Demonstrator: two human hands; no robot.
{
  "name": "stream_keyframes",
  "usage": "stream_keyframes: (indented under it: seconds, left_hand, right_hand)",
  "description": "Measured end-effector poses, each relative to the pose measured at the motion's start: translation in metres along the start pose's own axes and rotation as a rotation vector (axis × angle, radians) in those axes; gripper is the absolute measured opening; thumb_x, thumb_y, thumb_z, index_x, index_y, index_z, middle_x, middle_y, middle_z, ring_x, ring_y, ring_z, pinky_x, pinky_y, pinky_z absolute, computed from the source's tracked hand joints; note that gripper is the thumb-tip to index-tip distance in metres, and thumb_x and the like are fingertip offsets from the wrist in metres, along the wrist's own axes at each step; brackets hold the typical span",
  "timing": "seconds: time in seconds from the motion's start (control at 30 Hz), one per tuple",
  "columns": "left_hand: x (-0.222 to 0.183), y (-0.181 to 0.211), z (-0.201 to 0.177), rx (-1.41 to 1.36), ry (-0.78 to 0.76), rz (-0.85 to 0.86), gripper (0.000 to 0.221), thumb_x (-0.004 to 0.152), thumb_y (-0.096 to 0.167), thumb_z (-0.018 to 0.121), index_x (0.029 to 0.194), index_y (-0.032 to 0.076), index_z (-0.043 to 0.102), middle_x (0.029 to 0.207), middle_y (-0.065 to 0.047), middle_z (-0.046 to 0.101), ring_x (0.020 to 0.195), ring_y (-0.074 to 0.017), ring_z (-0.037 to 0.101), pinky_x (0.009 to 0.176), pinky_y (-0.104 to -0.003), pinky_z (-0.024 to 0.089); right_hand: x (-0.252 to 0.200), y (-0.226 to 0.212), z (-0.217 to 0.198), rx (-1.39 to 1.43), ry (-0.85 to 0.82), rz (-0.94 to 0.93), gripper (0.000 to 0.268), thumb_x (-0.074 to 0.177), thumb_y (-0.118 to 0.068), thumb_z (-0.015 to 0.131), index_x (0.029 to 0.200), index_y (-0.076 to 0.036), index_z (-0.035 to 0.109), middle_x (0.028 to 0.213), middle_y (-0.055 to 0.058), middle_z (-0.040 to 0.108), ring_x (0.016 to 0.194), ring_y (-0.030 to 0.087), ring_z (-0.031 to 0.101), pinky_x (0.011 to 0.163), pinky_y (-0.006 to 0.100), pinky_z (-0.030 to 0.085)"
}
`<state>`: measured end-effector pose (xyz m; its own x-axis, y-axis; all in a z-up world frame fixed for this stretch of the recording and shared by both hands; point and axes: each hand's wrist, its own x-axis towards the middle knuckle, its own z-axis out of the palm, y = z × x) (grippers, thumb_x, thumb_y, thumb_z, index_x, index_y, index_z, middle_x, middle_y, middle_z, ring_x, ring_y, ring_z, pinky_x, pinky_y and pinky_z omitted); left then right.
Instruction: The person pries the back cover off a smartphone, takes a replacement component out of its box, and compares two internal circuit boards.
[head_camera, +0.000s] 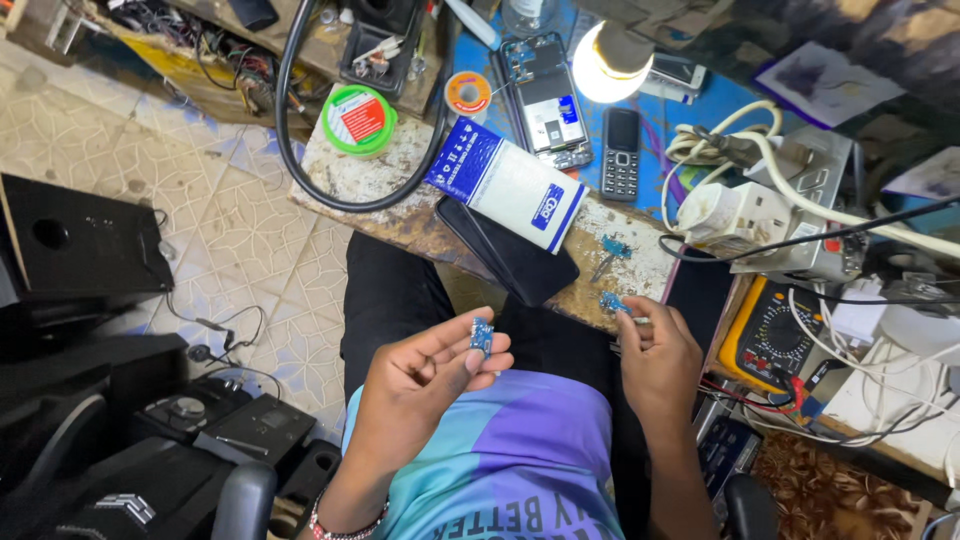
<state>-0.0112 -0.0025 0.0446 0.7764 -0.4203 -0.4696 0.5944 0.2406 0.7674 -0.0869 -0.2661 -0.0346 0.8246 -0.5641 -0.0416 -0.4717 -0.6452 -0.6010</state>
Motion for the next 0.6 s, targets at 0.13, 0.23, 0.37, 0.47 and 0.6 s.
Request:
stream_keyframes:
  seconds: [0.13,0.23,0.37,0.47,0.6]
  left_hand:
    - [0.000,0.003,-0.005,0.013,0.035,-0.028,0.050,0.089,0.011,0.068,0.137,-0.005,0.064,0.119,-0.030,0.078,0.104,-0.0351,0.081,0.086,-0.031,0.066]
    - [0.001,0.006,-0.005,0.033,0.072,-0.028,0.052,0.089,0.014,0.067,0.137,-0.006,0.063,0.117,-0.029,0.079,0.102,-0.0361,0.081,0.086,-0.033,0.067]
    - [-0.006,0.008,-0.002,0.009,0.063,-0.032,0.054,0.089,0.019,0.066,0.137,-0.005,0.064,0.118,-0.027,0.079,0.105,-0.0358,0.081,0.087,-0.034,0.067]
    - [-0.008,0.014,-0.013,-0.045,0.090,0.079,0.052,0.090,0.013,0.069,0.137,-0.006,0.062,0.120,-0.028,0.076,0.105,-0.0359,0.079,0.088,-0.033,0.066]
    - [-0.013,0.037,-0.050,-0.232,0.242,0.307,0.057,0.087,0.013,0.073,0.140,-0.003,0.058,0.120,-0.026,0.075,0.105,-0.0352,0.076,0.084,-0.032,0.064]
  right_hand:
    - [0.010,0.002,-0.005,-0.057,-0.004,-0.123,0.016,0.098,-0.014,0.070,0.112,-0.008,0.076,0.114,0.009,0.068,0.070,0.019,0.066,0.068,0.035,0.053]
    - [0.024,-0.004,-0.004,-0.110,0.009,-0.164,0.024,0.099,-0.016,0.071,0.121,-0.006,0.076,0.122,0.014,0.066,0.074,0.021,0.066,0.066,0.036,0.056]
    - [0.048,0.006,0.013,-0.130,0.098,-0.337,0.026,0.099,-0.014,0.073,0.124,-0.006,0.076,0.118,0.015,0.066,0.086,0.028,0.063,0.081,0.043,0.052]
    - [0.062,0.013,0.023,-0.190,0.099,-0.428,0.029,0.098,-0.016,0.075,0.125,-0.006,0.076,0.117,0.018,0.066,0.106,0.037,0.064,0.091,0.047,0.050]
    - [0.066,0.039,0.037,-0.290,0.140,-0.435,0.025,0.102,-0.015,0.074,0.126,-0.011,0.080,0.114,0.012,0.071,0.106,0.034,0.067,0.093,0.045,0.052]
